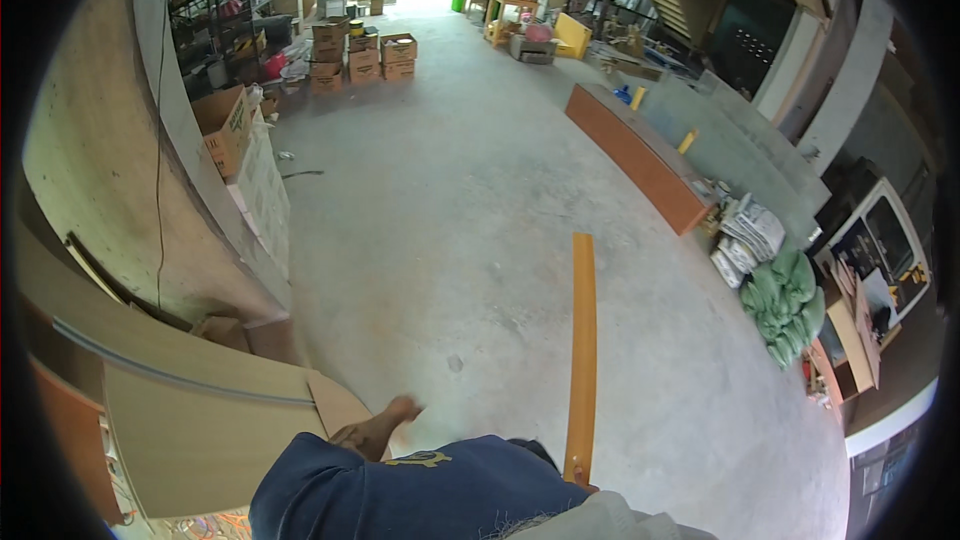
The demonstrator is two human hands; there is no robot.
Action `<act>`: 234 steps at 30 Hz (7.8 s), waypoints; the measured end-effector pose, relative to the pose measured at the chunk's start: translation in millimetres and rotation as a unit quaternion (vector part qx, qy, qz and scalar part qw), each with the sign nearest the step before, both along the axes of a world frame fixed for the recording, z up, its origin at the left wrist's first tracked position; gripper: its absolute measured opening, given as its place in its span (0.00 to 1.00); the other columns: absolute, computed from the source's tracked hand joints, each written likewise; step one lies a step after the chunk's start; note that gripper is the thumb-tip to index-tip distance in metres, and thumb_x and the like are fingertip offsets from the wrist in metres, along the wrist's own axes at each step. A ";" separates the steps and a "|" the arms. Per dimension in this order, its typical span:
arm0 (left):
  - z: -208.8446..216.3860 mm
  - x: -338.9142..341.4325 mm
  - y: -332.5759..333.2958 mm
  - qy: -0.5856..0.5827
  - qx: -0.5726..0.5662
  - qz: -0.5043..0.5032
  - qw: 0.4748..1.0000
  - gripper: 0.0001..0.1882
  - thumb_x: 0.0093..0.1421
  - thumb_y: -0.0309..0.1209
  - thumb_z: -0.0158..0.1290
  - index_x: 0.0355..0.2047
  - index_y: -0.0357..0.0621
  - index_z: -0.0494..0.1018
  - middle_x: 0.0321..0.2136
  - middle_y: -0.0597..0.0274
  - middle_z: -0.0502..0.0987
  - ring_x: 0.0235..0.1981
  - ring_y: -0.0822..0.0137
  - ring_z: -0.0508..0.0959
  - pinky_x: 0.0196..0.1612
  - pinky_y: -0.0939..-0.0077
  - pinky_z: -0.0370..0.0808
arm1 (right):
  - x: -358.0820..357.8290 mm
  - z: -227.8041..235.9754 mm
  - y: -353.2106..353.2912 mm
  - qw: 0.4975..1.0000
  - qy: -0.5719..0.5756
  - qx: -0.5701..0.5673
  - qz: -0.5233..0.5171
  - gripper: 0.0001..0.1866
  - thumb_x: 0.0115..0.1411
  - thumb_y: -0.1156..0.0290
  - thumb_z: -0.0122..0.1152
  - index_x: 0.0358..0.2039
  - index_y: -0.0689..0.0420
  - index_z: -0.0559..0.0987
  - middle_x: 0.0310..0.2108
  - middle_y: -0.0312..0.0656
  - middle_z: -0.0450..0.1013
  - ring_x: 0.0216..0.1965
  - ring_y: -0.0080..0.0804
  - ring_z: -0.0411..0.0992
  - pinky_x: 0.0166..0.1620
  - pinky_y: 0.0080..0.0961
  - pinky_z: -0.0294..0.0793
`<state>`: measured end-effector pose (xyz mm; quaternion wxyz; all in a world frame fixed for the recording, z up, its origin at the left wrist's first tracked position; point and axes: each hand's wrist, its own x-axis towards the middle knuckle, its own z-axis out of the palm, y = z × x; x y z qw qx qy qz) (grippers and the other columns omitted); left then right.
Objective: The person drills a hole in a curved wooden strip with a power drill, threads a set of colored wires through the hole, and aligns the strip against a large white fixture.
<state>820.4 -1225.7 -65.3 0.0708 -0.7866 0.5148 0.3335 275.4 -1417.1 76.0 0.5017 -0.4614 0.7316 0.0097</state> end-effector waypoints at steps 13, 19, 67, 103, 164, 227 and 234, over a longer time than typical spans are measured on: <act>62.9 205.6 -399.5 0.144 -0.180 0.219 0.948 0.26 0.67 0.50 0.53 0.48 0.39 0.83 0.47 0.39 0.84 0.52 0.39 0.82 0.57 0.50 0.78 | 217.5 -61.3 -388.3 0.994 0.064 0.055 0.069 0.68 0.54 0.14 0.54 0.59 0.79 0.77 0.55 0.63 0.78 0.58 0.46 0.77 0.59 0.40 0.75; 32.7 277.8 -300.6 0.007 0.116 0.055 0.992 0.22 0.75 0.46 0.42 0.52 0.53 0.83 0.51 0.50 0.84 0.52 0.44 0.83 0.55 0.43 0.79 | 345.8 -82.3 -580.3 0.989 0.075 0.030 0.125 0.70 0.53 0.12 0.52 0.59 0.80 0.76 0.56 0.65 0.78 0.59 0.48 0.77 0.60 0.41 0.75; 276.4 1520.7 -1637.6 -0.169 -0.339 -0.166 0.910 0.47 0.65 0.43 0.61 0.80 0.54 0.51 0.81 0.63 0.47 0.82 0.64 0.44 0.79 0.33 0.26 | 1891.5 151.4 -1644.2 0.844 0.025 -0.242 0.478 0.47 0.62 0.22 0.54 0.41 0.64 0.87 0.36 0.62 0.83 0.44 0.60 0.83 0.46 0.52 0.81; 109.1 2416.5 -2116.8 0.194 0.005 0.414 0.889 0.22 0.68 0.46 0.52 0.42 0.37 0.82 0.37 0.40 0.85 0.41 0.40 0.84 0.45 0.50 0.79 | 2689.1 66.2 -2454.8 0.937 0.034 -0.086 0.337 0.57 0.57 0.13 0.47 0.52 0.60 0.86 0.46 0.57 0.84 0.50 0.50 0.82 0.53 0.42 0.78; 275.0 3999.8 -3336.0 0.191 0.011 0.556 0.809 0.23 0.62 0.48 0.59 0.44 0.41 0.87 0.42 0.49 0.88 0.46 0.49 0.87 0.52 0.57 0.81 | 4191.6 141.7 -3655.6 0.953 0.098 0.031 0.286 0.55 0.65 0.23 0.50 0.62 0.71 0.78 0.63 0.64 0.75 0.67 0.56 0.73 0.65 0.45 0.72; 349.5 5431.7 -4986.4 0.140 -0.197 0.334 0.911 0.24 0.65 0.44 0.57 0.51 0.35 0.82 0.43 0.43 0.86 0.44 0.45 0.86 0.52 0.56 0.81 | 5459.0 415.7 -5095.5 0.873 -0.144 -0.467 -0.002 0.53 0.57 0.63 0.75 0.78 0.62 0.57 0.65 0.58 0.74 0.63 0.46 0.76 0.64 0.37 0.74; 360.5 5435.1 -5167.0 0.269 -0.107 0.418 0.861 0.23 0.67 0.42 0.58 0.50 0.33 0.81 0.36 0.55 0.86 0.36 0.66 0.85 0.42 0.68 0.82 | 5509.5 412.5 -5333.2 0.870 -0.151 -0.467 -0.047 0.52 0.59 0.59 0.74 0.78 0.61 0.58 0.70 0.56 0.69 0.69 0.43 0.71 0.68 0.33 0.69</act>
